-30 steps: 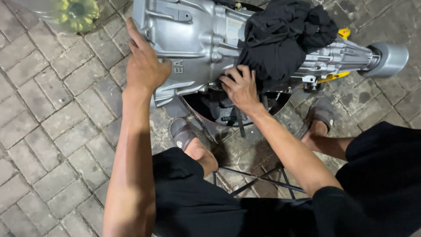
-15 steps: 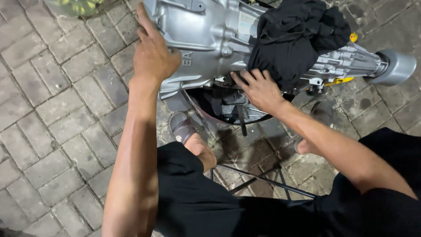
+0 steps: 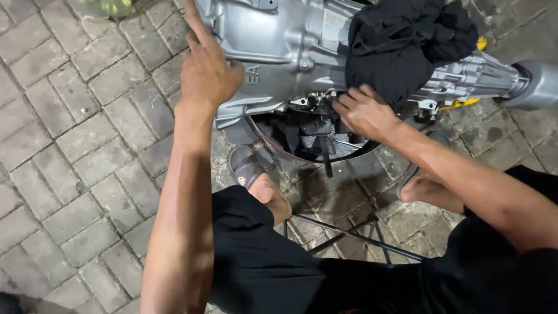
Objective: Scraping the gasket surface of a transmission casing using a metal tool to remove debris.
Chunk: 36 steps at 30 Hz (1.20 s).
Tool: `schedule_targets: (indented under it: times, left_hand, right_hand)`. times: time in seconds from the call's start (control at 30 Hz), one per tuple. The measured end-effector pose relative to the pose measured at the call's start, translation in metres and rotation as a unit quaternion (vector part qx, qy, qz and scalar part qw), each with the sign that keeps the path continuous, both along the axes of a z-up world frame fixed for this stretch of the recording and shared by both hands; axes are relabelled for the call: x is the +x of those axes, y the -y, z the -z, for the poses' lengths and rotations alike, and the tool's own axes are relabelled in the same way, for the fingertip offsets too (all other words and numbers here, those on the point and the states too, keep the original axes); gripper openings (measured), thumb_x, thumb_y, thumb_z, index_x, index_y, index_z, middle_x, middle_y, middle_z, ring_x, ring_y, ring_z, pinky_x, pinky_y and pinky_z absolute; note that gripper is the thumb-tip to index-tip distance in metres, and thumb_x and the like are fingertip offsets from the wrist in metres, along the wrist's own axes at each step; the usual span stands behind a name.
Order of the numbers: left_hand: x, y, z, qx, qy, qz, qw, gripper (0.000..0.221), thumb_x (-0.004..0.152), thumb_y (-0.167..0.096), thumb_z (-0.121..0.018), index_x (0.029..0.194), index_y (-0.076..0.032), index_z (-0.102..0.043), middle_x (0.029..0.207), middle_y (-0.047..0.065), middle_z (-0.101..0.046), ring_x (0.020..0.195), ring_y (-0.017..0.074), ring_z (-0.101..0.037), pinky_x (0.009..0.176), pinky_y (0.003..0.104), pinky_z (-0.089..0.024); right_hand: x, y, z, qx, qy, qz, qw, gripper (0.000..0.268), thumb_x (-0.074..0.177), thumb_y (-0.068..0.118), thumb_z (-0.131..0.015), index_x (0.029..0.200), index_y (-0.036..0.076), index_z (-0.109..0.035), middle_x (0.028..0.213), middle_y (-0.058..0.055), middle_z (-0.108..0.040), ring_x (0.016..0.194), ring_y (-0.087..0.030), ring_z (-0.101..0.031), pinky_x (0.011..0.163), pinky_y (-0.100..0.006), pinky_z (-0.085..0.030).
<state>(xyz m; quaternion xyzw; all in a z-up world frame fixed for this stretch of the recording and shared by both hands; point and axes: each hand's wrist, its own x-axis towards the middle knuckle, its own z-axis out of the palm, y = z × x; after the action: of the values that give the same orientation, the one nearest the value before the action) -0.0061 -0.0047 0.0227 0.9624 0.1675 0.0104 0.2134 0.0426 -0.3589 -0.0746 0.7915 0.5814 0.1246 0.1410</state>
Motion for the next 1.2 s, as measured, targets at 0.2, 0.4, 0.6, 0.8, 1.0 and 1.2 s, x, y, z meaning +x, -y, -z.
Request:
schedule_targets:
  times: [0.2, 0.4, 0.6, 0.8, 1.0, 1.2]
  left_hand:
    - [0.001, 0.006, -0.003, 0.040, -0.064, -0.026, 0.997, 0.124, 0.095, -0.033, -0.079, 0.154, -0.008, 0.028, 0.160, 0.042, -0.033, 0.114, 0.0486, -0.067, 0.096, 0.049, -0.059]
    - [0.001, 0.006, -0.012, 0.006, -0.057, -0.019, 0.998, 0.127, 0.093, -0.027, -0.083, 0.155, -0.009, 0.026, 0.158, 0.048, -0.027, 0.118, 0.0513, -0.064, 0.103, 0.052, -0.054]
    - [-0.002, 0.002, -0.005, -0.005, -0.046, -0.024, 0.999, 0.120, 0.093, -0.023, -0.077, 0.155, -0.008, 0.025, 0.160, 0.045, -0.030, 0.121, 0.0543, -0.060, 0.100, 0.054, -0.054]
    - [-0.001, -0.002, 0.004, 0.035, -0.039, -0.007, 0.999, 0.116, 0.096, -0.029, -0.076, 0.154, 0.001, 0.018, 0.157, 0.044, -0.036, 0.108, 0.0506, -0.068, 0.092, 0.048, -0.060]
    - [0.000, -0.005, 0.003, -0.014, 0.008, 0.004, 1.000, 0.112, 0.094, -0.017, -0.074, 0.156, -0.003, 0.019, 0.150, 0.043, -0.044, 0.110, 0.0530, -0.065, 0.095, 0.053, -0.057]
    - [-0.003, -0.007, 0.010, 0.105, -0.031, 0.003, 0.994, 0.115, 0.094, -0.037, -0.078, 0.154, 0.009, 0.008, 0.153, 0.046, -0.039, 0.113, 0.0450, -0.070, 0.087, 0.034, -0.063]
  right_hand:
    - [-0.022, -0.007, -0.006, 0.217, -0.081, 0.102, 0.968, 0.027, 0.100, 0.027, -0.074, 0.123, 0.012, -0.073, 0.094, -0.002, -0.076, 0.078, -0.018, -0.065, 0.078, -0.034, -0.047]
    - [-0.015, -0.042, 0.006, 0.276, -0.044, 0.083, 0.957, 0.020, 0.098, 0.020, -0.080, 0.118, 0.016, -0.078, 0.093, 0.002, -0.075, 0.079, -0.019, -0.055, 0.076, -0.036, -0.038]
    - [-0.022, -0.033, 0.010, 0.139, -0.034, 0.119, 0.982, 0.040, 0.097, 0.025, -0.071, 0.137, 0.022, -0.072, 0.096, 0.004, -0.072, 0.086, -0.021, -0.057, 0.082, -0.040, -0.043]
    - [-0.037, -0.034, 0.007, -0.087, -0.026, 0.148, 0.985, 0.084, 0.086, 0.017, -0.063, 0.165, 0.012, -0.034, 0.073, -0.004, -0.077, 0.103, -0.031, -0.062, 0.090, -0.049, -0.041]
    - [-0.044, -0.063, -0.026, -0.201, -0.073, 0.180, 0.960, 0.084, 0.085, 0.008, -0.060, 0.161, -0.008, -0.027, 0.059, 0.001, -0.073, 0.091, -0.028, -0.063, 0.083, -0.045, -0.035]
    - [-0.041, -0.069, -0.014, -0.148, -0.055, 0.188, 0.969, 0.075, 0.085, 0.016, -0.062, 0.154, -0.006, -0.044, 0.055, 0.003, -0.069, 0.063, -0.021, -0.064, 0.087, -0.046, -0.042]
